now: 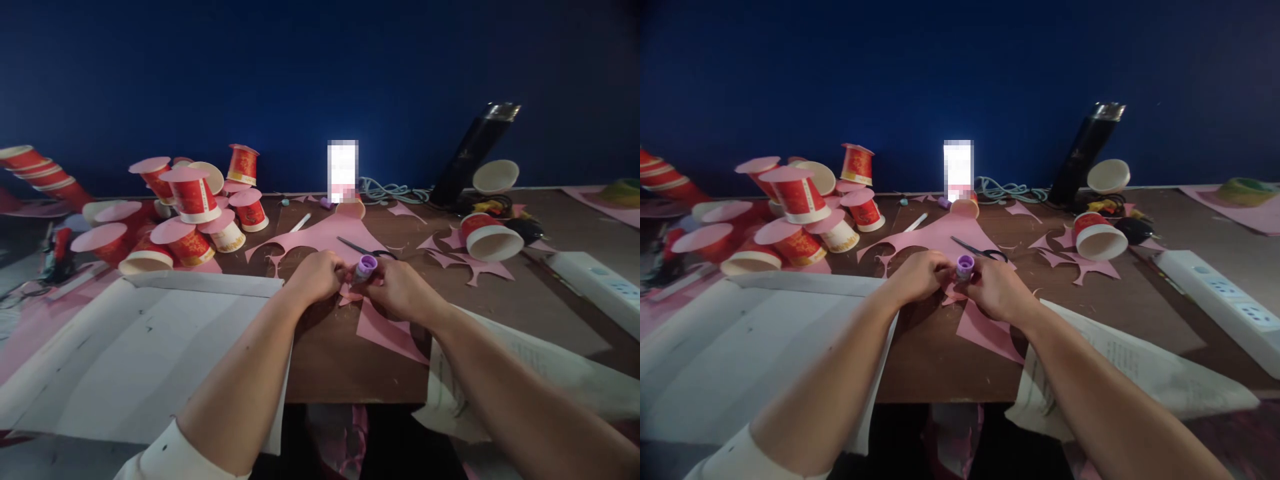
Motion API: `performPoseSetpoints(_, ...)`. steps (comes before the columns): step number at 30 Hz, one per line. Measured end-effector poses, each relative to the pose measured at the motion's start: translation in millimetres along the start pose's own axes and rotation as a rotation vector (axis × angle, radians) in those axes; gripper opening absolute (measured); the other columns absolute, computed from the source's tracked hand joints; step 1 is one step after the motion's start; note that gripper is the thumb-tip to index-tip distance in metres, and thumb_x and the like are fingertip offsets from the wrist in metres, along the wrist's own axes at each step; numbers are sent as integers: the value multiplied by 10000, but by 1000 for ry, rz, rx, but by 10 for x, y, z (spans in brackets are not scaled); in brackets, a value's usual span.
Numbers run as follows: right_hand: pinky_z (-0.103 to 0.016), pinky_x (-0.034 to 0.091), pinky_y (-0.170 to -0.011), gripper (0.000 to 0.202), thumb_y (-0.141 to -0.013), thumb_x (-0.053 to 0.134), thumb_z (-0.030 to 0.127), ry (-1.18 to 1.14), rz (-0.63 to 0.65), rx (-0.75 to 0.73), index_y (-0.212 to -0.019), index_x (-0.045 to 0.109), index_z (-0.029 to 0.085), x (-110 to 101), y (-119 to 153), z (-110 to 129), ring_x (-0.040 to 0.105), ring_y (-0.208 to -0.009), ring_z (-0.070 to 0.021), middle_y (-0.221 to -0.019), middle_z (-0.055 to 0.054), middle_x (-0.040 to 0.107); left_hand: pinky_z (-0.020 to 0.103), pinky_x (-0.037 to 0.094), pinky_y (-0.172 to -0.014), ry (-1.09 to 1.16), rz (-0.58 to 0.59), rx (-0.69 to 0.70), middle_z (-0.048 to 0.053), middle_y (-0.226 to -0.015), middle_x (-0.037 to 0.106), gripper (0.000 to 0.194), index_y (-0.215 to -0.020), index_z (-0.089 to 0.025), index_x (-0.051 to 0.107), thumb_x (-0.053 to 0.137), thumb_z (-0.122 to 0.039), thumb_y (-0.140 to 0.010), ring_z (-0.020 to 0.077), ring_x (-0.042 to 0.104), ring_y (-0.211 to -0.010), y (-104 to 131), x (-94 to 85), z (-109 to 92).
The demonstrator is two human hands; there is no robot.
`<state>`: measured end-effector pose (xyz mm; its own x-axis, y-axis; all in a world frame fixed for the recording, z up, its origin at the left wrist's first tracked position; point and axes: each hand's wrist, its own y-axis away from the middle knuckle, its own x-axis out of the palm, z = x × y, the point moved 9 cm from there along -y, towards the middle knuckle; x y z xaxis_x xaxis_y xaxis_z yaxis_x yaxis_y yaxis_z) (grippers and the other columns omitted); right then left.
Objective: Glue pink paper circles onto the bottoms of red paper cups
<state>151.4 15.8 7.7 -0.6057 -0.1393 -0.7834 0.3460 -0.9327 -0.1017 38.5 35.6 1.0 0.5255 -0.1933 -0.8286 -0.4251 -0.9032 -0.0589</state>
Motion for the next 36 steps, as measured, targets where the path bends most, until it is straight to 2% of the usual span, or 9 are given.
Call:
performPoseSetpoints(6,-260,353,-553,122,-739,635,317,55,-37,31,-722,619,197,-64,18,-22,551,-600,-150,-696,-13,634,256,360,-603,2,-1,-38,54,-784,685,242,-736,-170,703,506,-282,-823,152,573,-694,3,-6,13)
performPoseSetpoints(8,-260,380,-566,175,-736,653,364,-71,-65,77,-738,635,190,-131,19,-52,560,-599,-152,-678,-9,642,260,360,-599,-8,5,-61,62,-773,690,246,-740,-168,707,498,-270,-821,157,579,-683,9,-11,23)
performPoseSetpoints(12,-272,449,-640,308,-767,638,486,-536,-225,133,-837,649,186,-331,17,-172,603,-686,-166,-762,-22,675,269,351,-587,-57,13,-63,73,-788,704,226,-750,-169,709,504,-247,-804,168,585,-664,23,-28,4)
performPoseSetpoints(15,-268,448,-629,310,-768,640,501,-706,-340,163,-847,641,201,-404,14,-309,584,-665,-149,-784,-17,665,272,352,-594,-75,14,-62,83,-838,716,225,-756,-180,714,502,-238,-803,181,601,-697,38,-47,-28)
performPoseSetpoints(21,-236,408,-564,319,-722,705,463,-857,-388,212,-875,653,189,-347,-24,-442,515,-602,-106,-752,6,622,268,315,-561,-5,25,-72,53,-678,658,431,-689,-185,678,446,-499,-873,166,555,-620,40,-63,-47)
performPoseSetpoints(25,-224,404,-527,313,-696,734,436,-959,-433,286,-875,649,193,-374,0,-486,494,-569,-94,-729,15,604,266,279,-537,26,-125,-77,8,-603,588,470,-639,-184,624,386,-490,-906,138,488,-567,11,-192,10)
performPoseSetpoints(30,-242,429,-517,297,-682,732,438,-1064,-392,361,-799,620,190,-303,-1,-507,506,-540,-106,-705,0,609,255,373,-638,72,-294,-206,38,-752,679,303,-747,-195,673,464,-375,-872,173,590,-725,12,-329,189)
performPoseSetpoints(33,-234,395,-497,326,-681,727,471,-1045,-395,317,-758,597,183,-274,-35,-489,475,-503,-90,-651,22,586,265,407,-700,96,-364,-223,47,-832,706,260,-815,-203,693,485,-352,-858,184,616,-786,32,-353,240)
performPoseSetpoints(36,-233,373,-486,358,-699,697,512,-932,-430,249,-778,576,185,-299,-64,-458,442,-491,-87,-637,38,561,263,408,-679,94,-408,-223,38,-791,698,284,-816,-188,695,474,-358,-866,174,612,-749,36,-383,258)
